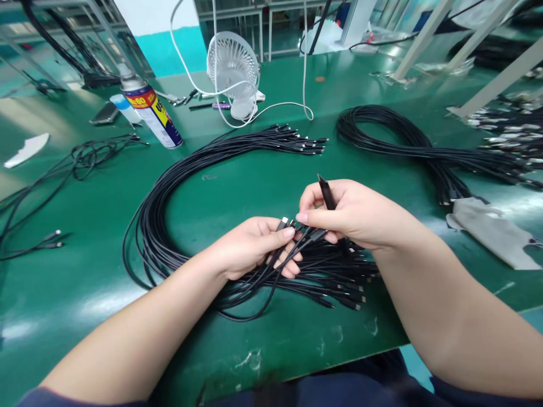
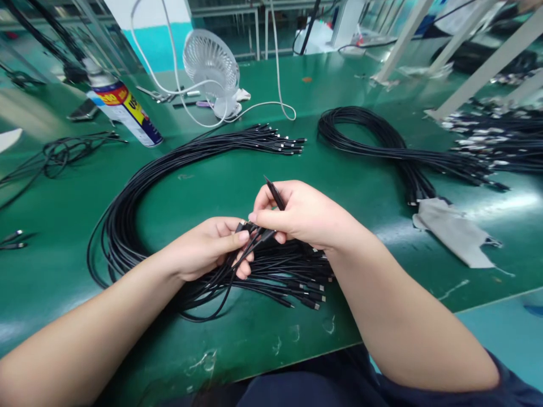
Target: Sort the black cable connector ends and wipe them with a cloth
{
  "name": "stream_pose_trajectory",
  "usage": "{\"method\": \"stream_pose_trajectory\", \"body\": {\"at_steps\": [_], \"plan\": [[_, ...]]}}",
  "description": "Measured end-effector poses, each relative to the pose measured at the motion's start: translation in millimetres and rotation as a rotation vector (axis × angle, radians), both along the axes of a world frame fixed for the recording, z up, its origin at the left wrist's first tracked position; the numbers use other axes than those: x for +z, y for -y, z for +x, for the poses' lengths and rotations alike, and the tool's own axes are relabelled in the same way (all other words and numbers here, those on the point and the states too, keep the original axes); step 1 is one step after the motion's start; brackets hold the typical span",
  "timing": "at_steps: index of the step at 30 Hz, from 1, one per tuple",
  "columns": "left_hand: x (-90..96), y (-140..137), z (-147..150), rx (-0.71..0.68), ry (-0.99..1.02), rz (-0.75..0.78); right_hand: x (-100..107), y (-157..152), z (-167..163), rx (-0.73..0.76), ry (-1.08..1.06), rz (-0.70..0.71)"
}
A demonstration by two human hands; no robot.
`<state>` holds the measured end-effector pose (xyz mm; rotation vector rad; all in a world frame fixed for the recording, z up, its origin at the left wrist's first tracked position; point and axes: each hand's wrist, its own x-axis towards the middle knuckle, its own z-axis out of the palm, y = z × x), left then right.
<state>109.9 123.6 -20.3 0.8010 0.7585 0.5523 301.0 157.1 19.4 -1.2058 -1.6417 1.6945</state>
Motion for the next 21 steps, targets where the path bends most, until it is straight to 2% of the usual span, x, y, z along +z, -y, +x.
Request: {"method": "stream_pose_trajectory", "body": {"at_steps": [3,7,11,16,18,21], "plan": [[-0.5,-1,-1,-0.014,0.029,-0.054,-2,2,-2,0.015,-0.079,-0.041],[1.2,0,0,-0.063,0.04,-0.07,-6,7,-11,0.015,-0.217,-0.015],[3.8,-2,-1,-0.036,0.099,-0.121,-9,3,-18,-0.024,-0.341,-0.031],[7.6,0,0,-0.009,0.085,0.002,-12,-4,-16,-0.064,-0.245,-0.067],[8.6,2,1,0.027,0.014,0.063,-13,-3,-15,-0.052,-0.207,-0.043],[7.8,2,1,0.051,-0.034,0.063,-16,-2,-15,0.011,-0.139,0.027]]}}
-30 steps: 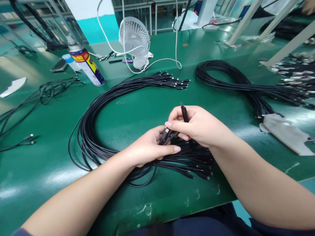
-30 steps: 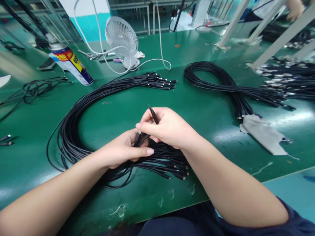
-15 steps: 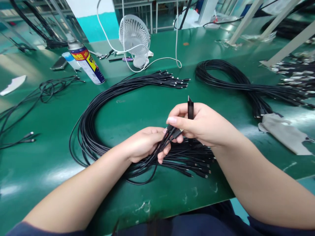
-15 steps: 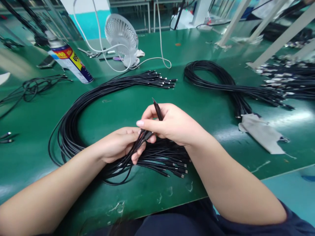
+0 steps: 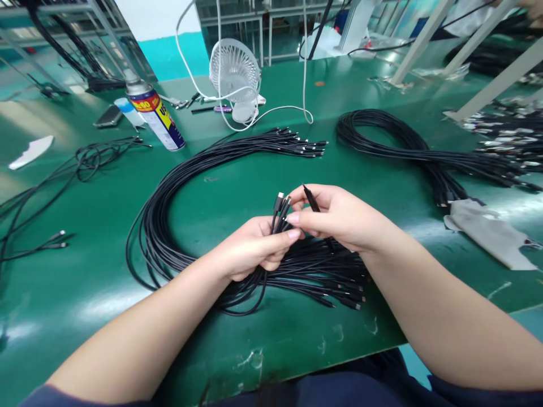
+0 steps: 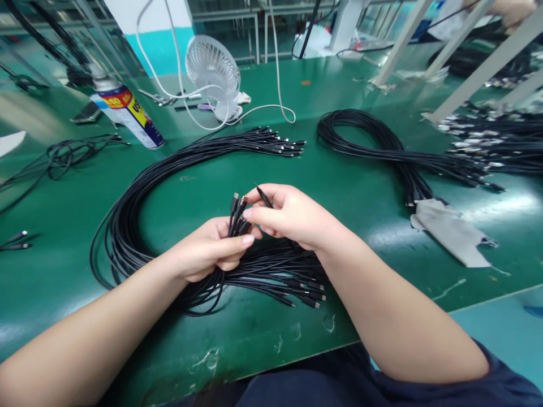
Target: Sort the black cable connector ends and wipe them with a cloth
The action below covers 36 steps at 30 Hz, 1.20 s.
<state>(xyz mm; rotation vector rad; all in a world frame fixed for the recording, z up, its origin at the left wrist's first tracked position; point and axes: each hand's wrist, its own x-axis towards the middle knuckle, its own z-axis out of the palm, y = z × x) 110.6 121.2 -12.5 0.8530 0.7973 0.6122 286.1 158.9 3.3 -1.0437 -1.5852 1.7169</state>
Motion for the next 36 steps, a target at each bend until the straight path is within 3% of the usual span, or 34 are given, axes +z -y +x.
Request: {"method": "stream_pose_trajectory", "body": {"at_steps": [4,8,13,17,22,27,30,33,36], "plan": [[-0.6,-6,-7,-0.115,0.009,0.043,-6,0,1,0.054,0.021,0.102],[5.4,-11,-15,-0.211,0.021,0.076,-6,0,-1,0.008,-0.058,0.124],[13.8,-6,-15,-0.098,0.036,0.034,-3,2,-5,-0.02,-0.107,0.102],[19.0,0,-9,-0.091,-0.031,0.047,-3,5,-9,-0.006,-0.041,0.075],[24.4,3,18,0.042,-0.07,0.111,8,0,-1,0.003,0.001,0.168],[4.2,-8,63,0.231,0.003,0.047,8,-25,29,0.027,0.201,0.263],[-14.7,-18,78,0.298,0.077,0.041,-2,-37,45,0.031,0.252,0.24],[-25.0,-24,72,0.218,0.101,0.069,-6,-39,50,0.047,0.199,0.231],[-22.4,-25,53,0.127,0.062,0.109,-1,-35,45,0.037,0.152,0.27]]}}
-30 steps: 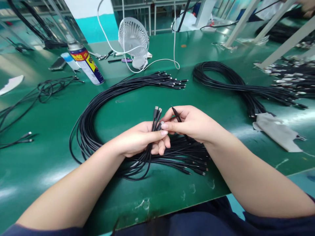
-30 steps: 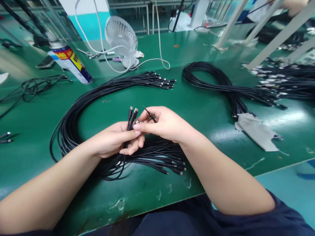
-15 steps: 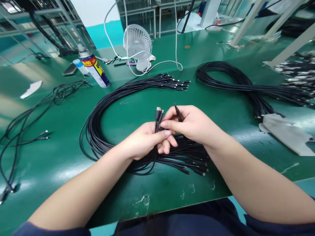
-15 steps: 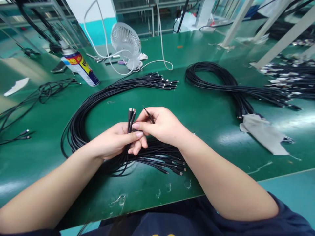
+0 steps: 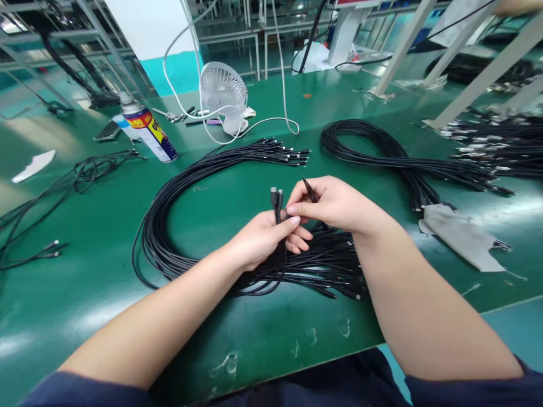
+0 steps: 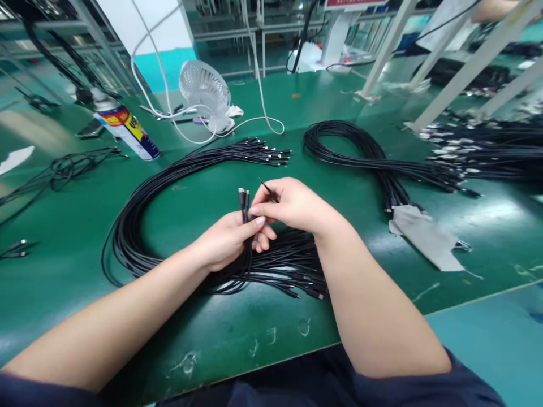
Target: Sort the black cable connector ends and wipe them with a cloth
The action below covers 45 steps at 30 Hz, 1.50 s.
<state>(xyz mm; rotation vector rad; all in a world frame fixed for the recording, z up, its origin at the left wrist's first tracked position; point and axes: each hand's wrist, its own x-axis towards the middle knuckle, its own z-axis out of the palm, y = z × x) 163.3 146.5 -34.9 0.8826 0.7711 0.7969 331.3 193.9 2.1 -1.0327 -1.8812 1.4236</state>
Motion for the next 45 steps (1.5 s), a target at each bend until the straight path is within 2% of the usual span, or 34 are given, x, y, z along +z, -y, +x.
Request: {"method": "stream_pose_trajectory", "body": {"at_steps": [2,4,6,9,12,14,16,19,24,29,34,38,43,45], "plan": [[6.1,4,-13,-0.026,-0.019,-0.036,5,2,-6,0.011,-0.008,0.009],[11.7,10,-23,0.012,-0.026,-0.081,7,3,-14,0.028,0.01,-0.015],[14.5,19,-30,0.012,0.021,-0.146,5,3,-21,0.072,0.029,-0.083],[14.4,29,-34,-0.092,0.101,-0.262,0,9,-32,0.176,0.017,-0.233],[14.4,31,-36,-0.079,0.115,-0.266,1,18,-35,0.123,-0.026,-0.313],[14.9,29,-36,-0.016,0.128,-0.227,6,22,-33,0.018,-0.019,-0.265],[14.8,26,-36,0.03,0.154,-0.206,11,24,-27,-0.084,0.005,-0.141],[13.5,26,-37,0.033,0.198,-0.207,15,25,-19,-0.186,0.075,0.015],[13.6,27,-41,-0.064,0.187,-0.179,6,34,-25,-0.09,0.081,-0.053],[14.8,24,-42,-0.071,0.105,-0.146,4,40,-39,-0.137,0.062,-0.025],[14.2,22,-41,0.009,0.11,-0.105,9,40,-37,-0.113,0.181,0.154],[13.0,21,-44,-0.008,0.158,-0.082,7,43,-33,-0.176,0.283,0.334],[10.9,21,-46,-0.034,0.245,-0.133,1,45,-32,-0.192,0.324,0.43],[10.5,20,-46,-0.041,0.254,-0.146,2,44,-31,-0.176,0.352,0.513]]}}
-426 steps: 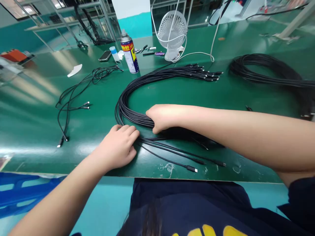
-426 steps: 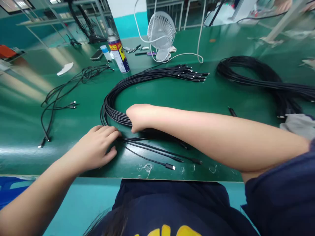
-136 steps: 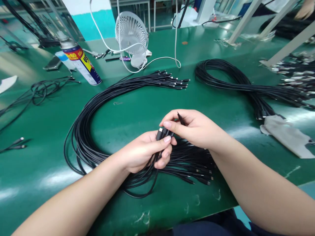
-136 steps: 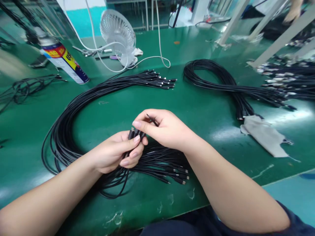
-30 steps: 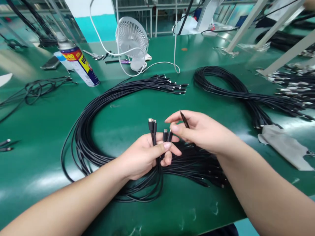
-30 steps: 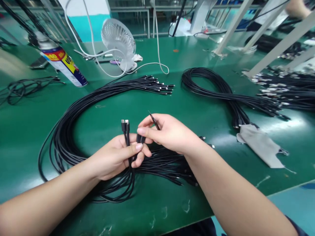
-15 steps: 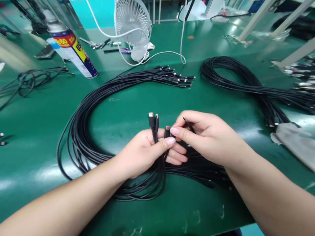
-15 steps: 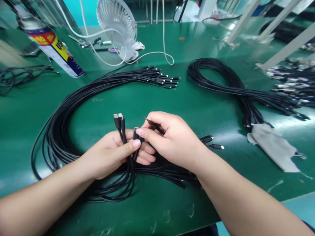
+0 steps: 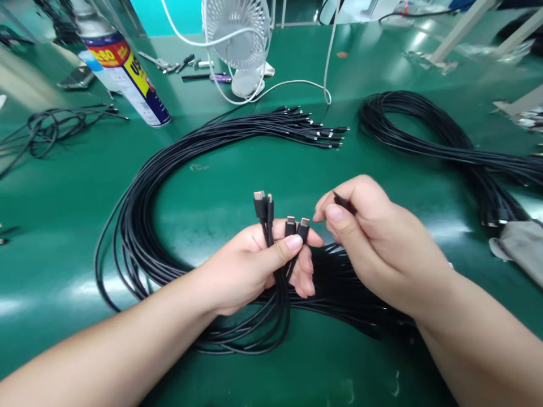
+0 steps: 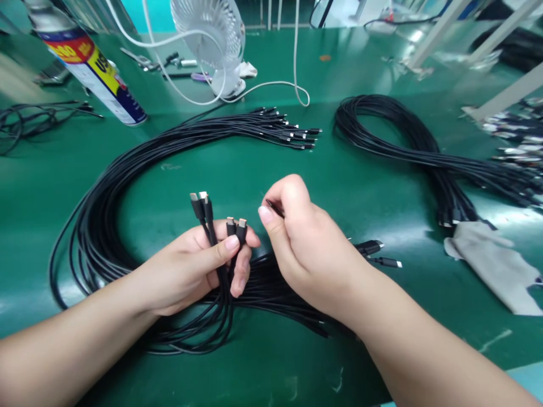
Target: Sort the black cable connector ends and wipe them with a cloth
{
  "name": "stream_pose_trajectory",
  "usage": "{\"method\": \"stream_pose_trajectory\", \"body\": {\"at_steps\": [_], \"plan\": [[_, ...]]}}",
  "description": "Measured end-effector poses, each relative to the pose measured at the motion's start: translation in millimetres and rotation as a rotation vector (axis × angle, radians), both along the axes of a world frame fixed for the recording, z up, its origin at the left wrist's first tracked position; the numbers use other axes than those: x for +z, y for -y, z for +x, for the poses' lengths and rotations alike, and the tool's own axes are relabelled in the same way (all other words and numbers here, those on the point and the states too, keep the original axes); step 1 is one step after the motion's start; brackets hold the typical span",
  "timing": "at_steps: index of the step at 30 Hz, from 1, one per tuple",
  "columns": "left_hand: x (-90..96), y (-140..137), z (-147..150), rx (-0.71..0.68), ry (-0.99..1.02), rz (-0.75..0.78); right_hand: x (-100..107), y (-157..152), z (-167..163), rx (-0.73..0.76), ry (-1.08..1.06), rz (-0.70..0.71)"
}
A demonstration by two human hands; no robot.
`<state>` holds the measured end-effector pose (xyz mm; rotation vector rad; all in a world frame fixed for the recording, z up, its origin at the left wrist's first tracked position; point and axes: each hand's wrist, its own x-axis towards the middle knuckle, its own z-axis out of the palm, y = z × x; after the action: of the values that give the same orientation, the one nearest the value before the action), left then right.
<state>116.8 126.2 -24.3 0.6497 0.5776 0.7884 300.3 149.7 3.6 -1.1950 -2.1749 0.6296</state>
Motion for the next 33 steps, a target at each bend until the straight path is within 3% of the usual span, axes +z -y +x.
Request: {"method": "stream_pose_trajectory", "body": {"at_steps": [4,10,16,24,33], "plan": [[0.2,0,-1,-0.009,-0.001,-0.003,5,0,1,0.061,0.065,0.157],[2.7,1,1,-0.021,0.054,-0.108,10,7,1,0.112,0.124,0.132],[9.4,0,3,0.085,-0.045,-0.263,11,11,5,0.057,0.221,0.298],[6.5,0,3,0.099,-0.091,-0.171,0,10,2,0.122,0.303,0.362],[8.6,0,8,0.123,-0.137,-0.064,3,13,-5,0.065,0.393,0.529]]}}
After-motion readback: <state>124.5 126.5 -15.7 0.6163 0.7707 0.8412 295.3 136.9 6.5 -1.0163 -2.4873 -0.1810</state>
